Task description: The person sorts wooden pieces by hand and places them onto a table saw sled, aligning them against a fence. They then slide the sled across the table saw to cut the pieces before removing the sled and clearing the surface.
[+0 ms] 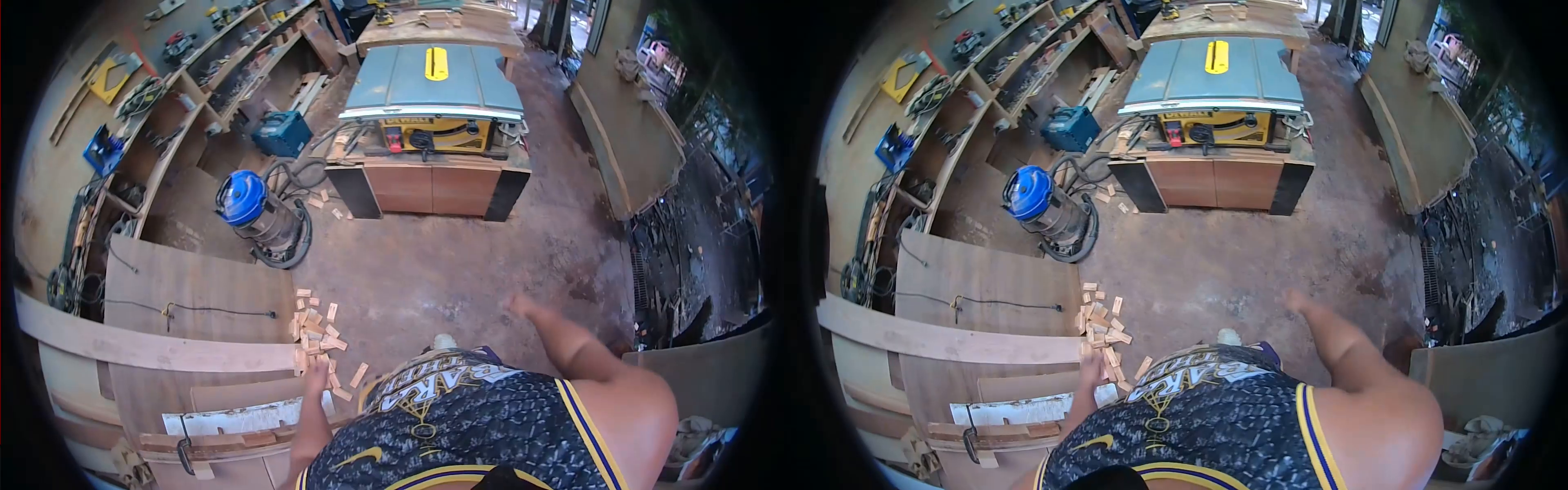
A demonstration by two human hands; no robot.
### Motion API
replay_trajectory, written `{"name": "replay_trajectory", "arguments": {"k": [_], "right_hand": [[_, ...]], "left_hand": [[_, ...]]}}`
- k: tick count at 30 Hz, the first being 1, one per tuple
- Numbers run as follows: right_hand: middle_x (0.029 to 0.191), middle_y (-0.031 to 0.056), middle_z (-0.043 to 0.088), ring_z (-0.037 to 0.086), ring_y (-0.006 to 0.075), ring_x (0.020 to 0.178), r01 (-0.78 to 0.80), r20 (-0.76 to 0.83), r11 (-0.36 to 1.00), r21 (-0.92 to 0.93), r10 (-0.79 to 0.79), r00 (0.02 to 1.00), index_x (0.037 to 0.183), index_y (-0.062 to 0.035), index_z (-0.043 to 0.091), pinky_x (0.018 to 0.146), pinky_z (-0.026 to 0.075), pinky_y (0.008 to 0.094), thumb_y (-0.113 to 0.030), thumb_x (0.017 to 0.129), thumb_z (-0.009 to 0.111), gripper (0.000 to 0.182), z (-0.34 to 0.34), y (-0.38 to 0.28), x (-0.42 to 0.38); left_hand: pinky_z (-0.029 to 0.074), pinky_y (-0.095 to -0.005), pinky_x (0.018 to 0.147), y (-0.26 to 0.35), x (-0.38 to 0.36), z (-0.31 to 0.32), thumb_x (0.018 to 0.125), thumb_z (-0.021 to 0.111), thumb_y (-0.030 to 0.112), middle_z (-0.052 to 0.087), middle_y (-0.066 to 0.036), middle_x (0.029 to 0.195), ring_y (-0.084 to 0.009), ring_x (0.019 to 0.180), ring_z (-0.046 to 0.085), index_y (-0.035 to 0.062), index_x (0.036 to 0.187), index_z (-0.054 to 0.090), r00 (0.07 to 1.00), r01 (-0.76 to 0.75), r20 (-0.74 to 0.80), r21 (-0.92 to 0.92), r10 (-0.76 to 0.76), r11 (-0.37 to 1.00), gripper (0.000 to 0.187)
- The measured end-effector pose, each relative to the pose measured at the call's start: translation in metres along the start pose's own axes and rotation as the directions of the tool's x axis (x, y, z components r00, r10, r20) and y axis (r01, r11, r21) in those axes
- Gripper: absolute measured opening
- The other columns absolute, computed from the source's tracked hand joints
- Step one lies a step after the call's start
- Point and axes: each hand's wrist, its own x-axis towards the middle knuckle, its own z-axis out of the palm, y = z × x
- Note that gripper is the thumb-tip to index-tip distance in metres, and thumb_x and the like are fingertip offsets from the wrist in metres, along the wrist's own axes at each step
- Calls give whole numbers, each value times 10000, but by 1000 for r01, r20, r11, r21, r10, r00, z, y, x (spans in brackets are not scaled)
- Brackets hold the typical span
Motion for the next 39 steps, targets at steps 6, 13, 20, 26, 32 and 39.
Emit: {"name": "replay_trajectory", "arguments": {"k": [6,13,20,26,32,39], "right_hand": [[1272,209,633,604,314,1188,-216,137,976,-34,218,966,1288,-33,601,964,482,417,-515,880,650,633,49,60,-31],[1239,197,613,577,330,1177,-189,-64,762,619,289,955,1336,-20,532,987,461,425,-316,904,698,549,-129,-8,49],[1391,217,467,450,369,1309,178,-813,984,-18,-118,570,1375,-34,470,1089,368,429,-128,849,703,582,-417,-129,200],[1484,238,378,349,428,1381,138,-785,990,-24,-105,611,1412,-54,446,1149,282,491,-294,884,671,623,-537,-125,333],[1497,206,376,294,402,1421,-16,-780,956,-292,-228,583,1397,-94,490,1171,226,527,-345,900,588,566,-527,-119,348],[1495,204,379,301,401,1417,-4,-771,950,-313,-252,585,1384,-94,499,1168,223,533,-347,903,566,548,-532,-116,343]], "left_hand": [[455,-402,1016,307,140,80,918,602,445,634,-239,1256,-343,1188,605,-3,1296,597,896,-352,317,85,310,932,587],[504,-429,839,597,347,279,906,652,387,678,-194,1086,-308,960,645,-24,1103,640,811,-521,205,-177,549,835,455],[459,-363,518,684,489,399,899,697,247,659,-75,795,-216,606,593,-3,1043,659,910,-111,347,-327,228,939,291],[541,-367,740,640,510,318,938,626,232,711,-161,968,-270,845,687,7,1153,652,842,-470,256,-82,474,879,312],[440,-417,1030,691,452,283,877,660,334,602,-217,1306,-332,1237,565,20,1304,576,875,-291,454,222,165,931,537],[476,-405,990,689,448,310,820,753,158,673,-142,1187,-276,1095,632,1,1230,625,794,-330,595,251,123,910,457]]}}
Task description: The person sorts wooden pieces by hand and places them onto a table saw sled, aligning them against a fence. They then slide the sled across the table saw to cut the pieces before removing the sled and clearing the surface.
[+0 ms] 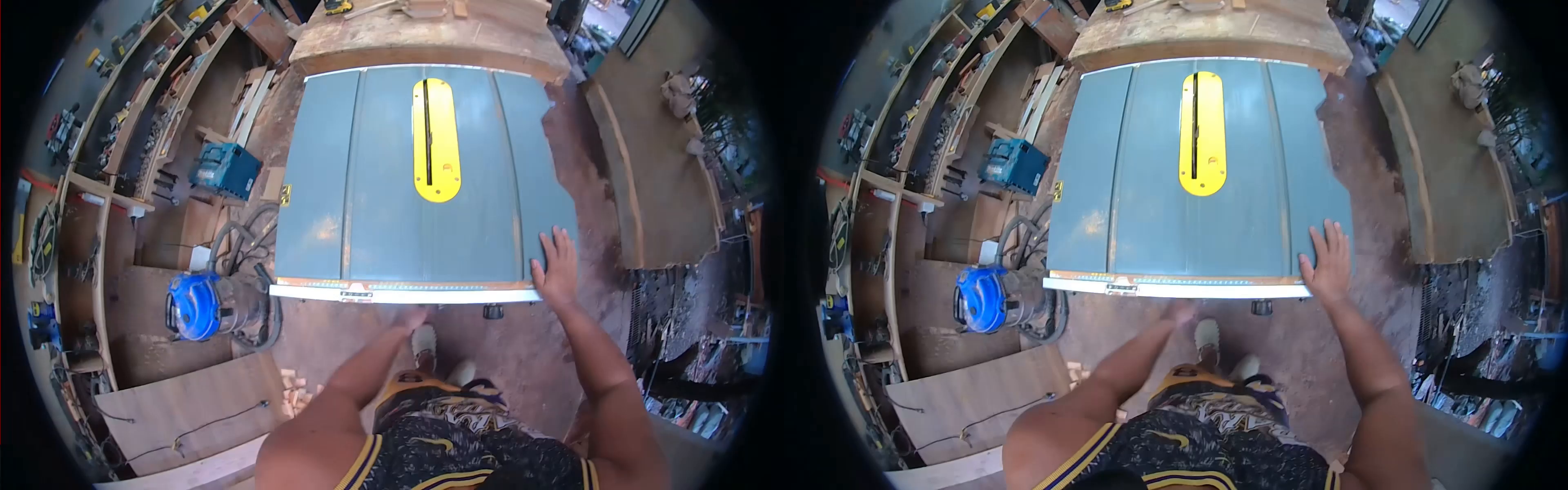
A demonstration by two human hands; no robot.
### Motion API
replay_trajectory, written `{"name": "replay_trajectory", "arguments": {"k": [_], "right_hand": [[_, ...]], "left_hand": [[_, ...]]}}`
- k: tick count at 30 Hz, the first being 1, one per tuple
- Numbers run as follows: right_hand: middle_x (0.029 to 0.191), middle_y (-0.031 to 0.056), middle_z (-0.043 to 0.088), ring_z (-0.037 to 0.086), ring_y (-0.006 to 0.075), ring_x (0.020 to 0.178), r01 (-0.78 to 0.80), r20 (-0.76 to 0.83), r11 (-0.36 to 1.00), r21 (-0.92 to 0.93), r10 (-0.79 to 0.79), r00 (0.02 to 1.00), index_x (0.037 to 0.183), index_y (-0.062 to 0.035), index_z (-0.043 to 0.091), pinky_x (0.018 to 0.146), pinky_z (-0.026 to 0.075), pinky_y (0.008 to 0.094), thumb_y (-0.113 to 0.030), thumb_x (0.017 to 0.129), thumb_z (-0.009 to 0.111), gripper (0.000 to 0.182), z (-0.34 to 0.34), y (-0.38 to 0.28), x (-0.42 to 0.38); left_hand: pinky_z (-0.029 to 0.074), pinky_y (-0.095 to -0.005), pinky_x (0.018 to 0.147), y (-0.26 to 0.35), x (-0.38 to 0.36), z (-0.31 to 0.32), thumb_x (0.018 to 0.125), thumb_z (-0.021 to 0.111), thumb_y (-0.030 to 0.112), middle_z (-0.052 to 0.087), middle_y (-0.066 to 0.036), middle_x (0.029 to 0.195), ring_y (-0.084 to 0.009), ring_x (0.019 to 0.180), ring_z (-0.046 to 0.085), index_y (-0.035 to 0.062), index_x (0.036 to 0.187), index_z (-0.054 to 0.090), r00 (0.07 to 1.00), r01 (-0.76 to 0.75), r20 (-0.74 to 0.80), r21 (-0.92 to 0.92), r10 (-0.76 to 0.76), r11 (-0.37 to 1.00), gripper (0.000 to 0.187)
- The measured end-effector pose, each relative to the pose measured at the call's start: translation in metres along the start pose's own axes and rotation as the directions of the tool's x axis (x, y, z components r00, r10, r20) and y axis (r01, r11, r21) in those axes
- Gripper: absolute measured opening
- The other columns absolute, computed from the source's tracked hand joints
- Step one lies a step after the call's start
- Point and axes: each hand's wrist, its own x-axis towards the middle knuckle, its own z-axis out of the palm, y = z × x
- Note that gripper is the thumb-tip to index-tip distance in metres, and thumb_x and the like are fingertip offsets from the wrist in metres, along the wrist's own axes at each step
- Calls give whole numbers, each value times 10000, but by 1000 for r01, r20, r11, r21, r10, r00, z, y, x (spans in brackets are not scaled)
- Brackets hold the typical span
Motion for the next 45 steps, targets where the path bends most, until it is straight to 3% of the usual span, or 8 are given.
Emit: {"name": "replay_trajectory", "arguments": {"k": [5,7,13,21,28,41,43,45], "right_hand": [[1489,205,387,302,405,1415,-24,-1,999,-24,24,1000,1376,-91,509,1165,227,532,-347,903,550,540,-1,-4,3],[1475,202,401,330,406,1395,-12,-41,1000,1,12,999,1333,-83,535,1152,241,539,-309,890,576,499,0,-7,1],[1200,145,595,506,345,1182,-72,212,902,426,-23,977,1074,-60,657,1022,398,462,-160,865,621,234,12,3,84],[1095,102,596,527,293,1083,509,-166,735,448,-490,856,1065,-81,667,941,423,412,-111,885,568,207,93,-70,294],[1063,74,578,523,266,1067,627,-75,569,532,-706,705,1019,-76,650,918,422,394,-113,854,594,179,99,-27,281],[978,92,585,548,302,992,548,-161,541,638,-602,782,860,-72,631,843,450,419,-72,830,577,62,97,-16,229],[999,91,598,550,304,996,379,-78,631,677,-450,890,884,-72,654,844,452,419,-103,851,614,61,79,-11,221],[1004,91,602,551,303,1001,378,-154,663,647,-372,916,916,-72,665,847,454,418,-125,861,631,84,79,-38,238]], "left_hand": [[463,-460,983,-49,34,7,959,524,359,665,-247,1166,-397,1128,618,-9,1180,649,722,-650,-365,-67,588,757,448],[471,-395,1003,-27,55,64,913,641,287,637,-219,1237,-325,1137,611,-7,1279,589,837,-160,-447,350,315,923,472],[440,-417,1023,14,-19,-15,892,646,307,598,-240,1297,-373,1217,561,2,1318,546,992,-107,71,-4,107,994,534],[472,-493,944,-3,-17,28,873,588,169,638,-252,1164,-427,1120,585,7,1153,634,792,-414,-477,42,382,909,327],[467,-468,965,-16,-12,23,872,579,165,629,-240,1204,-418,1139,576,33,1185,631,936,-147,-316,43,154,988,344],[547,-382,806,-30,4,36,764,705,44,684,-167,1079,-243,978,651,5,1163,643,923,11,-382,-75,-39,997,406],[551,-361,806,-39,9,35,828,668,72,670,-158,1139,-222,980,649,13,1196,632,833,-191,-337,570,440,799,375],[550,-354,819,-42,13,41,850,644,83,658,-154,1174,-212,998,643,23,1220,624,908,-128,-335,350,252,928,375]]}}
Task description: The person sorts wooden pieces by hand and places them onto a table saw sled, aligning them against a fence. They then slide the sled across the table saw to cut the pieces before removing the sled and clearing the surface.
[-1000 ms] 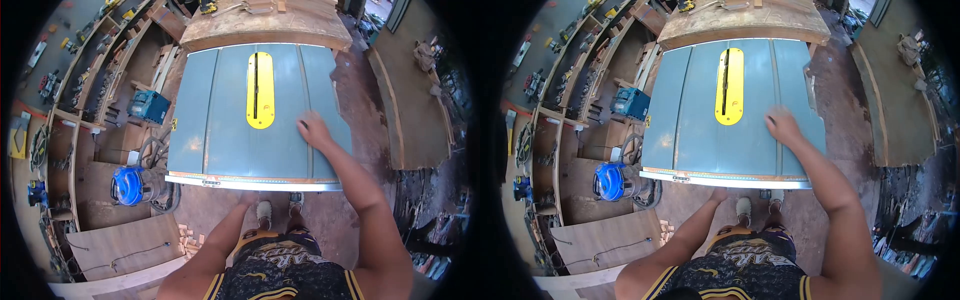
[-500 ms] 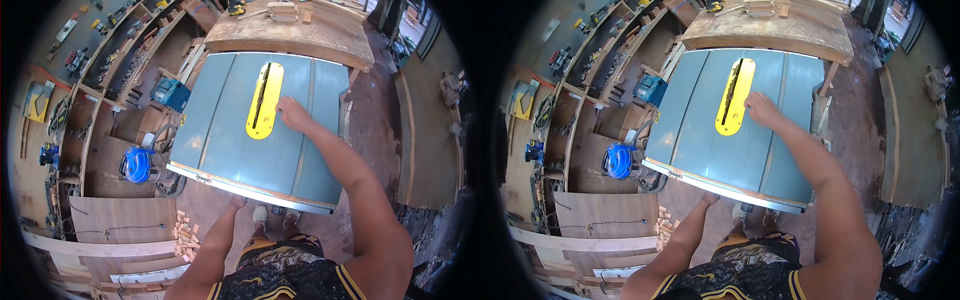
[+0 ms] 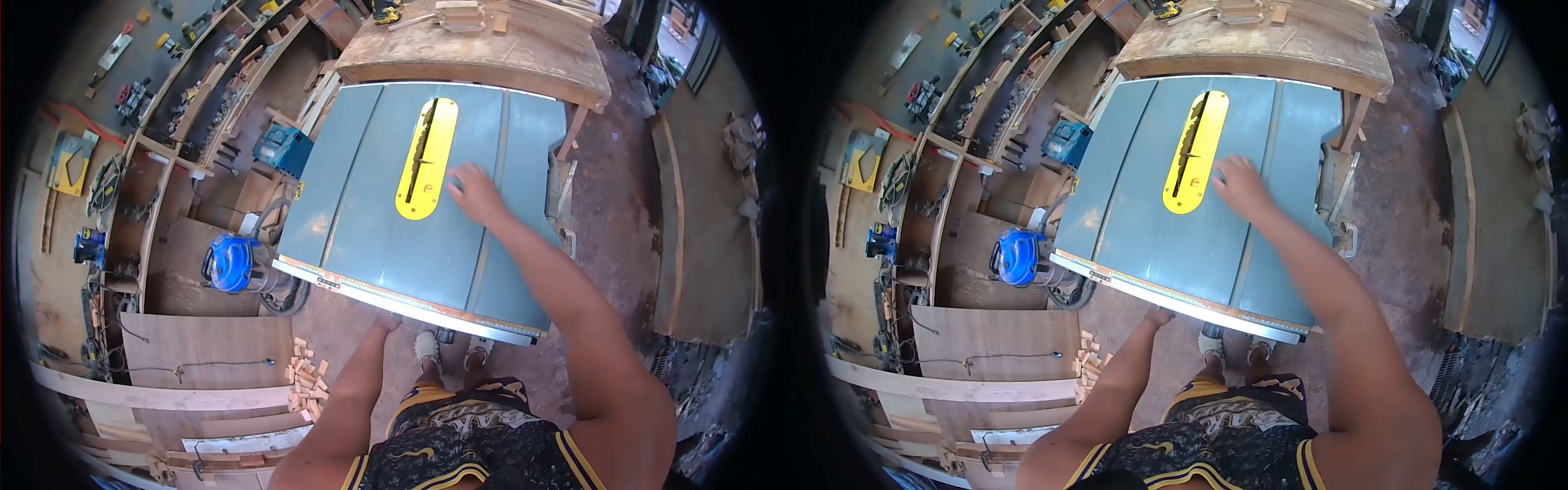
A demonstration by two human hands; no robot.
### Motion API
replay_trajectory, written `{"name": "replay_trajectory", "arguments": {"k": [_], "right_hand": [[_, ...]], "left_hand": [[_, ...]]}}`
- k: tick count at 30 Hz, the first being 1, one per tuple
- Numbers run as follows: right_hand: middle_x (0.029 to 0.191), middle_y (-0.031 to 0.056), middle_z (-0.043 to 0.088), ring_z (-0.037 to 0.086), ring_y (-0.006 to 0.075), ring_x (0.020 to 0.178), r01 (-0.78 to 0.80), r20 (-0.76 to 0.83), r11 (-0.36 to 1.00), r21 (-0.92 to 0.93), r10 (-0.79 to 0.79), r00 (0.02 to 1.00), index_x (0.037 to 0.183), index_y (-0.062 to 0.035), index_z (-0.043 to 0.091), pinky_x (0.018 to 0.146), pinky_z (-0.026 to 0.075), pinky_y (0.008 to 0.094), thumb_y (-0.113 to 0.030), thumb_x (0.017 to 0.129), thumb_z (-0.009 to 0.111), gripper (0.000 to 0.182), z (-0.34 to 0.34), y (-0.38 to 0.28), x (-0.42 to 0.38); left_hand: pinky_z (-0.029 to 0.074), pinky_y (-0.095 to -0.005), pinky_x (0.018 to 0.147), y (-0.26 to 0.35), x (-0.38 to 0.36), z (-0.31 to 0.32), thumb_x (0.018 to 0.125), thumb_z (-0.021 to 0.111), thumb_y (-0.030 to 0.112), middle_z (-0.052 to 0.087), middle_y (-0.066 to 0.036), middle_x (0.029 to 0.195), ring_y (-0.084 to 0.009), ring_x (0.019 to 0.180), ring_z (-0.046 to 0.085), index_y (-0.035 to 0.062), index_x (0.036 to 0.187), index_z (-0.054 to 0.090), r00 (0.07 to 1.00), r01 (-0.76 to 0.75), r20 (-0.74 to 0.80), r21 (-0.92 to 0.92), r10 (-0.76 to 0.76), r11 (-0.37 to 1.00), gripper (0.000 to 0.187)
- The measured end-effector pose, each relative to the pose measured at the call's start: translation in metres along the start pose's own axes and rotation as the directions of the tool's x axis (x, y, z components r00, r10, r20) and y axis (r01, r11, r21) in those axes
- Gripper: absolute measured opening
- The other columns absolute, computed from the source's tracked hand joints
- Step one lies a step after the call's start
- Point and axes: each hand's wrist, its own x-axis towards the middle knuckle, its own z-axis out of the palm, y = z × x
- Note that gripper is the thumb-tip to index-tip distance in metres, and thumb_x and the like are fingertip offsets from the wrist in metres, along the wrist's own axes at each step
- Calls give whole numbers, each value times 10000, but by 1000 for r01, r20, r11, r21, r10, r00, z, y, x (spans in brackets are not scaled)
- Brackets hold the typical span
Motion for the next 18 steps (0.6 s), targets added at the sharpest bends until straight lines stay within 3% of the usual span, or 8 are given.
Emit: {"name": "replay_trajectory", "arguments": {"k": [1,8,10,12,13,14,16,18], "right_hand": [[1009,91,605,551,303,1006,-9,-115,999,-43,4,993,948,-71,675,850,455,417,-147,870,648,112,8,-3,18],[974,78,629,588,273,977,-28,-26,978,-205,23,999,932,-62,693,800,476,397,-169,883,654,123,45,-1,58],[928,127,632,593,318,947,-306,433,944,126,226,873,900,-50,646,831,470,415,-149,893,655,99,20,-18,28],[894,139,618,597,313,887,-170,404,824,541,-76,912,912,-43,624,820,473,421,-144,905,637,102,26,0,-67],[916,129,621,597,294,916,-5,422,931,365,-160,892,894,-46,627,845,469,414,-155,901,651,111,-8,-37,-111],[929,119,619,589,298,953,-253,436,745,617,-57,898,894,-58,641,868,463,411,-167,898,661,111,-11,-54,-167],[929,105,621,595,289,929,-80,447,895,438,-140,884,947,-59,678,814,472,405,-171,897,656,125,-70,-107,-213],[893,91,632,608,264,883,-218,449,849,481,-25,893,919,-51,689,776,484,375,-153,879,678,110,-102,-128,-248]], "left_hand": [[549,-347,831,0,3,-1,873,620,94,646,-150,1209,-203,1016,638,32,1244,616,980,183,110,-183,-165,966,376],[557,-350,773,10,0,-6,911,600,145,655,-147,1181,-208,1013,645,-9,1241,586,994,108,27,-13,-108,994,365],[551,-338,768,37,3,-41,930,586,188,635,-138,1232,-197,1035,639,-23,1251,562,846,514,330,-291,-420,807,385],[548,-366,777,-13,8,1,943,568,244,648,-163,1208,-241,1010,664,1,1228,575,970,211,160,-172,-184,962,374],[544,-398,786,-26,10,14,942,559,257,661,-181,1167,-289,1002,667,17,1219,586,998,6,-60,26,-4,1000,367],[540,-430,795,-34,4,22,941,549,270,674,-199,1125,-338,993,669,33,1211,597,949,-163,-225,255,223,953,362],[504,-488,881,-30,9,9,900,591,249,660,-214,1147,-407,1073,622,57,1223,603,823,-148,-554,10,129,989,376],[467,-494,962,17,-12,-64,881,596,212,608,-211,1262,-415,1192,546,57,1264,588,896,443,-35,-12,-444,896,413]]}}
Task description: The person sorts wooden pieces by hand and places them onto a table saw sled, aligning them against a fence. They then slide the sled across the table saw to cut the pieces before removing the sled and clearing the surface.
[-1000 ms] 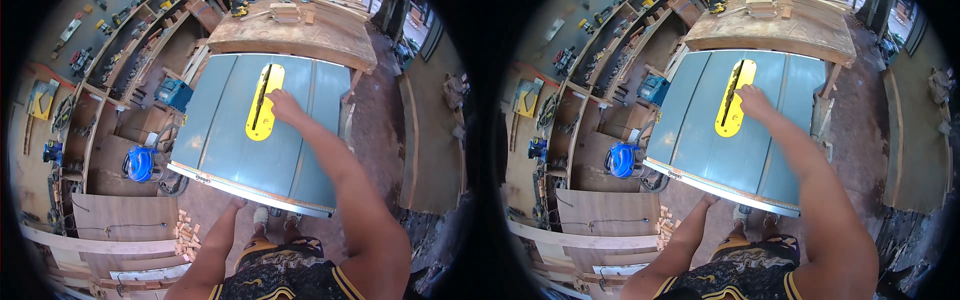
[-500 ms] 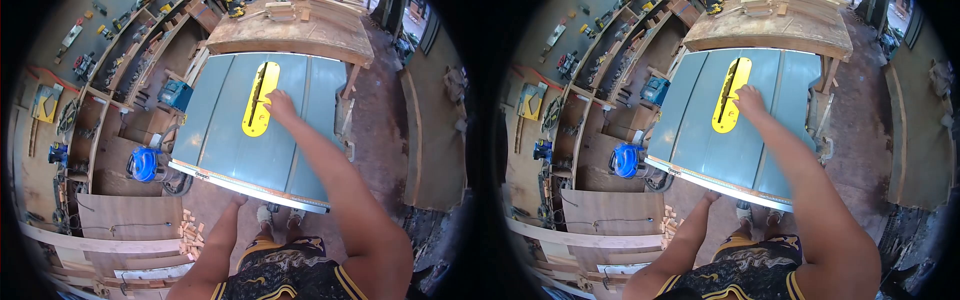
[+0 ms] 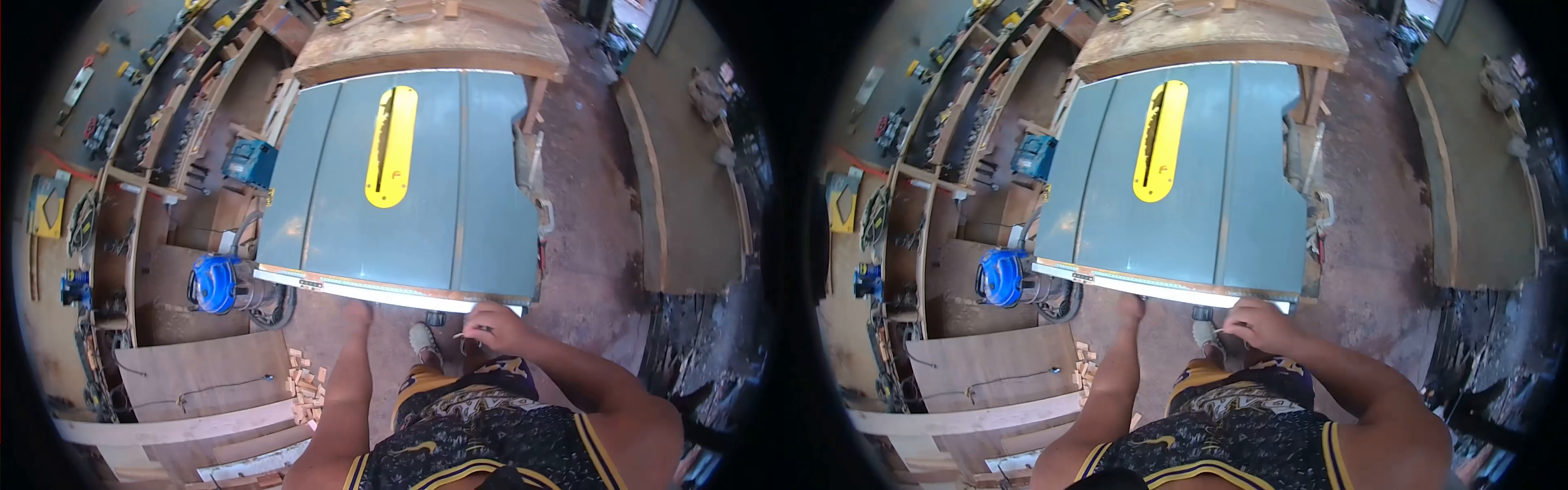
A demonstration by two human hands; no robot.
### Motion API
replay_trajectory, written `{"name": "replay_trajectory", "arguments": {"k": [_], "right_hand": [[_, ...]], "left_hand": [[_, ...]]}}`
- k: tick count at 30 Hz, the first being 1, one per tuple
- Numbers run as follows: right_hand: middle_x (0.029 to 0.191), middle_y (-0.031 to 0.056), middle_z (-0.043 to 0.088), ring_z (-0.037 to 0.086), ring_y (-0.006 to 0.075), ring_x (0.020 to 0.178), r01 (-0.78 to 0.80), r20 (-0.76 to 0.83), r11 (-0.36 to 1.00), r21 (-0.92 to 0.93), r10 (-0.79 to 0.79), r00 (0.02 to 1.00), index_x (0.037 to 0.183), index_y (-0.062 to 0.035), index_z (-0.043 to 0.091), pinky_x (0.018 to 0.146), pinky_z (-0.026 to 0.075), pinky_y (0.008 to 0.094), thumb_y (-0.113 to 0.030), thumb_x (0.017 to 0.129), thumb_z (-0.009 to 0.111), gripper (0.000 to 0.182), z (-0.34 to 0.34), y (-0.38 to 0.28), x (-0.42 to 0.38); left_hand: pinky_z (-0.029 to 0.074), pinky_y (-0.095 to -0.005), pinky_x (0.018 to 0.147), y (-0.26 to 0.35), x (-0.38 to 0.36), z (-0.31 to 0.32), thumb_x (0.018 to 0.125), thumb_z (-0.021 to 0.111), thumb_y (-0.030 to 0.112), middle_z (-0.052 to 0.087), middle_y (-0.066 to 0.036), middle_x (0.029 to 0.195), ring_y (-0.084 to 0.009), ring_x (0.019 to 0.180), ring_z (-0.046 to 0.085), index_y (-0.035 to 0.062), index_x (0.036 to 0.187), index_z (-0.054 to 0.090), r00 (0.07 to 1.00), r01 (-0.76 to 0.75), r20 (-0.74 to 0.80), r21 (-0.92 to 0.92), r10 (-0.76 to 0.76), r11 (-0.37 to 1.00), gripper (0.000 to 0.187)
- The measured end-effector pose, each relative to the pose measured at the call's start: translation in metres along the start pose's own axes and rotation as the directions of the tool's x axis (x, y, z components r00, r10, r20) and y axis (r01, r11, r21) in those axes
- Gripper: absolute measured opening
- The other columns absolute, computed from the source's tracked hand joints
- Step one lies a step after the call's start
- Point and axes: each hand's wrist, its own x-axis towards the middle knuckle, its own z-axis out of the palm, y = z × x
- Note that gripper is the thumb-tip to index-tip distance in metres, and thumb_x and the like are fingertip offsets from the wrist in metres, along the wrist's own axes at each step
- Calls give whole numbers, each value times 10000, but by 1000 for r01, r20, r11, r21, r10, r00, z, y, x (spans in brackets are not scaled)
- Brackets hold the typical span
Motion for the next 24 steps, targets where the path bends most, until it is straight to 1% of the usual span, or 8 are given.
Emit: {"name": "replay_trajectory", "arguments": {"k": [4,6,7,10,12,16,22,24], "right_hand": [[808,91,622,612,249,768,-290,-290,956,-37,267,919,886,-44,702,699,488,353,-113,870,687,72,-10,-21,-68],[783,90,617,610,243,731,-402,-373,914,-53,355,857,893,-39,706,677,489,345,-102,869,688,69,-12,-22,-92],[796,92,631,619,243,736,-468,-428,882,-53,403,809,914,-32,706,679,492,338,-107,871,690,88,-10,-19,-105],[878,110,685,655,225,768,-494,-573,864,-96,358,737,971,-19,707,690,505,320,-116,882,687,133,17,13,-143],[918,131,707,673,212,793,-654,-572,747,115,588,572,989,-18,707,710,514,324,-125,900,667,146,39,32,-163],[904,137,711,675,202,783,-649,-615,756,88,553,561,1005,-25,710,716,520,332,-138,908,655,159,65,54,-179],[925,129,728,699,194,861,-704,-587,698,130,627,513,1014,-22,707,772,537,327,-167,893,669,193,39,78,-193],[920,135,725,697,193,854,-726,-521,679,114,662,538,1016,-18,704,773,537,329,-169,895,664,199,29,90,-203]], "left_hand": [[450,-495,989,-30,59,62,883,591,204,590,-242,1272,-423,1210,528,50,1252,592,936,-329,-171,-111,308,938,399],[452,-478,995,0,56,110,881,591,190,576,-272,1274,-447,1209,520,47,1267,580,636,-513,-581,172,507,841,412],[443,-458,1017,3,37,103,896,604,183,552,-276,1311,-449,1236,504,27,1285,559,908,-333,-254,42,333,942,421],[444,-474,992,-55,55,54,953,587,202,581,-277,1286,-406,1226,544,-24,1249,566,811,-545,-46,300,583,783,373],[491,-489,891,-6,-3,-29,917,595,253,684,-248,1089,-413,1097,619,-6,1190,634,981,-175,-133,-305,140,936,378],[528,-456,866,-14,71,85,958,595,232,623,-268,1225,-400,1048,650,-14,1266,553,928,-346,-107,102,356,933,396],[534,-414,847,-27,28,-17,990,534,292,656,-246,1158,-320,960,680,-10,1225,617,977,-186,46,-310,210,933,392],[505,-437,919,-48,64,58,970,536,281,657,-239,1175,-361,1081,638,2,1235,617,849,-453,-341,-78,403,888,393]]}}
